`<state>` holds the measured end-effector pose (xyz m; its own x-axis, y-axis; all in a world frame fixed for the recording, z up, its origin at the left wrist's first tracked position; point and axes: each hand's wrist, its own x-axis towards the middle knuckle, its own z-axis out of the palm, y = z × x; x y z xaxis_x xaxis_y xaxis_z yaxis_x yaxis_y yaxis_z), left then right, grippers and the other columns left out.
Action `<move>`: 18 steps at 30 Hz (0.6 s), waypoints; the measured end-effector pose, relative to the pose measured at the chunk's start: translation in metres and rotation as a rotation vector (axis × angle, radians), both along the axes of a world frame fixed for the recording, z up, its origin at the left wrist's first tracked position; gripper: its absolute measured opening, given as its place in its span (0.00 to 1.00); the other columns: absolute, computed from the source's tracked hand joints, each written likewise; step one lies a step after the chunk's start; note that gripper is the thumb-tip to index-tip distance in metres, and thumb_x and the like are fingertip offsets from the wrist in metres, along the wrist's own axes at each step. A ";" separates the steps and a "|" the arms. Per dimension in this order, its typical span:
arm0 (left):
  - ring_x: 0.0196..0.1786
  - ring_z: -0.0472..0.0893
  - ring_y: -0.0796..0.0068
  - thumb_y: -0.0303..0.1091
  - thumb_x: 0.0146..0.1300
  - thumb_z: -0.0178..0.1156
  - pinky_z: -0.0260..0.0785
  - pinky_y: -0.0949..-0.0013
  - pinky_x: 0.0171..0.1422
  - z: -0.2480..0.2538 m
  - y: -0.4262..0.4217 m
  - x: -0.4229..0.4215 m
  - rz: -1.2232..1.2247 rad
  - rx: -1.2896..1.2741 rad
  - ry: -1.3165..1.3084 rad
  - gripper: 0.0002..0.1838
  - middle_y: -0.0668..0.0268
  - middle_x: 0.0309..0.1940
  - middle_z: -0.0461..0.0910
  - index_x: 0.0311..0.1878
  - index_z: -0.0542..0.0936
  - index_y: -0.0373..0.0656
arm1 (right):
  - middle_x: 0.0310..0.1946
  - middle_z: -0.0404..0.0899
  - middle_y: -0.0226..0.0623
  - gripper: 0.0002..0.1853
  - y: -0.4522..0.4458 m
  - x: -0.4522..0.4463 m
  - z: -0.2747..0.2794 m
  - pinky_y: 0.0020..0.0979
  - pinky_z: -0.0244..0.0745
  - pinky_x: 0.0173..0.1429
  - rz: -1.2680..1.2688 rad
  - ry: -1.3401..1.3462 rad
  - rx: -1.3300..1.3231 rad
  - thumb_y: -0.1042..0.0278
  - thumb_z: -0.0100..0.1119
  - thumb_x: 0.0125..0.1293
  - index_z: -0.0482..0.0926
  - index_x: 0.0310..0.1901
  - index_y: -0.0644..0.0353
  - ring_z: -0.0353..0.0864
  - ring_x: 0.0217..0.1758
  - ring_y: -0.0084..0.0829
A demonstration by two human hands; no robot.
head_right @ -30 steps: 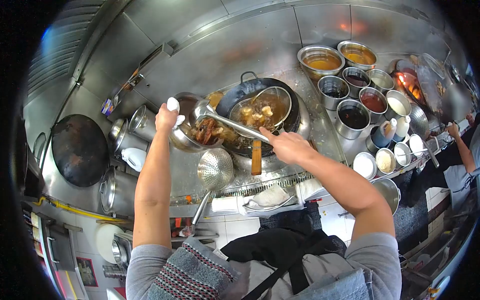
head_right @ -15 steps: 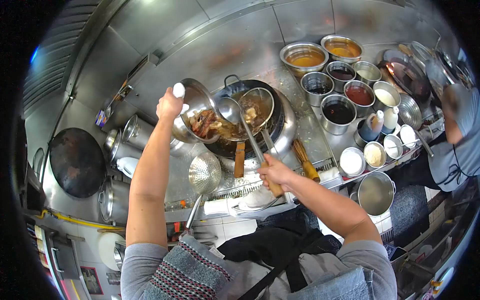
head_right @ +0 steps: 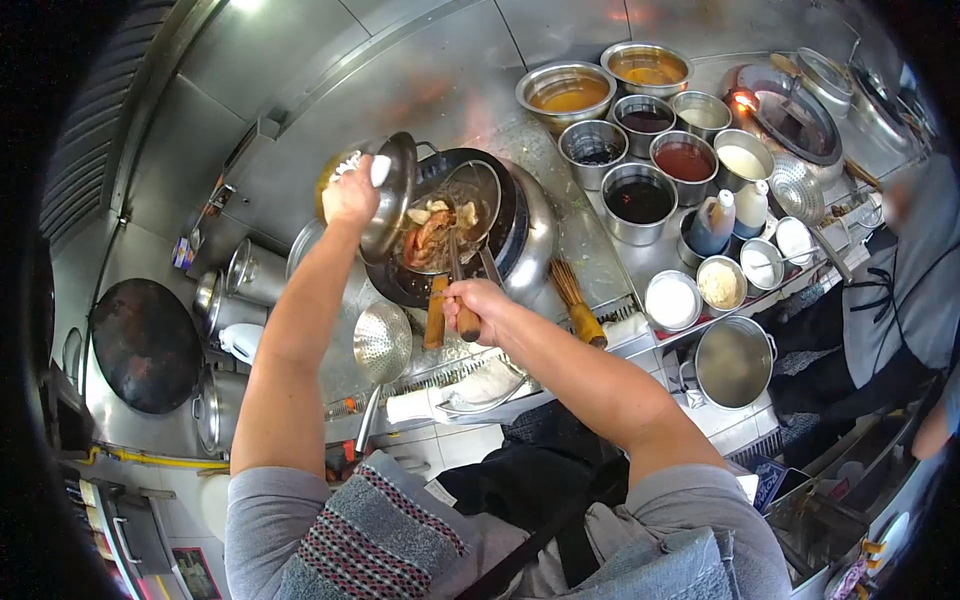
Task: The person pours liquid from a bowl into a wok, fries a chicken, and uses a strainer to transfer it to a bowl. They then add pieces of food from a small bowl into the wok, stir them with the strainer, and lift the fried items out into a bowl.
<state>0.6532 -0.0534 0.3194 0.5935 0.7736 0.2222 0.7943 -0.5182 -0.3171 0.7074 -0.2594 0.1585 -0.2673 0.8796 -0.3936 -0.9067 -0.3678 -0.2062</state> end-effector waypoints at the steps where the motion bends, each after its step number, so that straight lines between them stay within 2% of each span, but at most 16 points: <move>1: 0.50 0.83 0.51 0.33 0.65 0.49 0.76 0.52 0.52 0.002 0.004 -0.004 0.036 -0.008 -0.015 0.18 0.48 0.46 0.82 0.59 0.70 0.54 | 0.17 0.65 0.25 0.06 -0.004 0.002 0.002 0.25 0.68 0.22 -0.025 -0.084 0.014 0.72 0.49 0.69 0.64 0.34 0.57 0.64 0.16 0.19; 4: 0.51 0.83 0.50 0.35 0.64 0.51 0.75 0.51 0.53 0.009 0.017 -0.031 0.118 0.019 -0.124 0.19 0.49 0.45 0.83 0.59 0.70 0.54 | 0.18 0.65 0.25 0.06 -0.016 0.014 0.008 0.27 0.68 0.20 -0.033 -0.135 0.002 0.73 0.51 0.68 0.64 0.34 0.57 0.65 0.16 0.19; 5: 0.51 0.83 0.50 0.37 0.63 0.53 0.75 0.50 0.53 0.009 0.018 -0.046 0.165 0.045 -0.207 0.20 0.50 0.45 0.83 0.60 0.70 0.54 | 0.19 0.66 0.27 0.06 -0.013 0.020 -0.003 0.28 0.68 0.18 -0.034 -0.131 0.005 0.75 0.51 0.68 0.65 0.42 0.62 0.66 0.16 0.20; 6: 0.52 0.82 0.49 0.41 0.59 0.57 0.74 0.49 0.54 0.013 0.016 -0.062 0.259 0.006 -0.292 0.25 0.51 0.45 0.84 0.61 0.69 0.55 | 0.19 0.66 0.27 0.06 -0.017 0.025 -0.006 0.28 0.68 0.18 -0.025 -0.143 0.004 0.75 0.51 0.68 0.65 0.42 0.62 0.66 0.16 0.20; 8: 0.51 0.82 0.47 0.43 0.58 0.57 0.72 0.48 0.56 0.003 0.031 -0.108 0.398 0.017 -0.490 0.27 0.51 0.46 0.83 0.62 0.69 0.54 | 0.20 0.66 0.29 0.17 -0.026 0.035 -0.010 0.28 0.66 0.18 0.018 -0.616 0.087 0.76 0.51 0.67 0.63 0.56 0.64 0.66 0.16 0.22; 10: 0.52 0.81 0.45 0.46 0.57 0.57 0.71 0.48 0.57 -0.016 0.046 -0.170 0.459 0.084 -0.686 0.27 0.48 0.47 0.82 0.61 0.70 0.51 | 0.21 0.65 0.29 0.29 -0.029 0.046 -0.027 0.29 0.64 0.18 0.126 -0.994 0.155 0.76 0.52 0.66 0.56 0.67 0.59 0.66 0.16 0.22; 11: 0.52 0.80 0.44 0.46 0.57 0.57 0.71 0.48 0.57 -0.023 0.046 -0.198 0.514 0.104 -0.810 0.27 0.47 0.47 0.82 0.60 0.71 0.49 | 0.22 0.65 0.29 0.32 -0.040 0.046 -0.012 0.30 0.63 0.18 0.143 -1.131 0.117 0.77 0.53 0.65 0.56 0.69 0.52 0.65 0.16 0.22; 13: 0.52 0.80 0.43 0.45 0.56 0.58 0.70 0.49 0.58 -0.049 0.055 -0.271 0.591 0.131 -1.056 0.26 0.48 0.47 0.82 0.57 0.73 0.46 | 0.22 0.65 0.29 0.32 -0.041 0.054 -0.024 0.29 0.63 0.18 0.122 -1.135 0.157 0.77 0.52 0.65 0.56 0.70 0.52 0.65 0.17 0.21; 14: 0.52 0.80 0.43 0.45 0.55 0.59 0.69 0.49 0.59 -0.069 0.063 -0.312 0.607 0.141 -1.173 0.25 0.48 0.47 0.82 0.55 0.74 0.44 | 0.24 0.67 0.31 0.33 -0.041 0.058 -0.032 0.30 0.65 0.19 0.114 -1.173 0.150 0.76 0.52 0.64 0.56 0.71 0.52 0.68 0.18 0.24; 15: 0.48 0.83 0.50 0.36 0.54 0.62 0.73 0.52 0.54 -0.083 0.061 -0.341 0.631 0.156 -1.393 0.20 0.53 0.44 0.83 0.50 0.76 0.39 | 0.26 0.70 0.34 0.33 -0.042 0.060 -0.039 0.31 0.67 0.20 0.107 -1.209 0.143 0.75 0.52 0.64 0.56 0.71 0.52 0.70 0.20 0.26; 16: 0.48 0.83 0.50 0.36 0.54 0.62 0.73 0.52 0.54 -0.116 0.071 -0.377 0.671 0.176 -1.407 0.20 0.53 0.44 0.83 0.50 0.76 0.39 | 0.29 0.73 0.38 0.34 -0.047 0.057 -0.032 0.33 0.71 0.23 0.118 -1.375 0.096 0.72 0.53 0.63 0.56 0.71 0.52 0.73 0.22 0.29; 17: 0.45 0.83 0.55 0.32 0.54 0.61 0.75 0.55 0.50 -0.159 0.085 -0.421 0.582 0.076 -1.714 0.18 0.55 0.43 0.83 0.49 0.76 0.37 | 0.33 0.75 0.42 0.35 -0.056 0.054 -0.027 0.35 0.74 0.26 0.130 -1.538 0.058 0.70 0.54 0.63 0.56 0.72 0.52 0.76 0.24 0.32; 18: 0.43 0.84 0.61 0.28 0.54 0.61 0.77 0.58 0.46 -0.184 0.086 -0.461 0.461 -0.016 -2.016 0.16 0.57 0.42 0.83 0.48 0.76 0.35 | 0.38 0.77 0.48 0.36 -0.053 0.076 -0.095 0.38 0.77 0.33 -0.190 -2.110 0.519 0.67 0.56 0.62 0.55 0.72 0.52 0.79 0.28 0.35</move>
<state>0.1920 0.0325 0.1355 -0.6173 0.7695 0.1637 -0.0105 -0.2161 0.9763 0.7834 -0.3126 0.0637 0.1989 0.9311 0.3058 0.7163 0.0749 -0.6938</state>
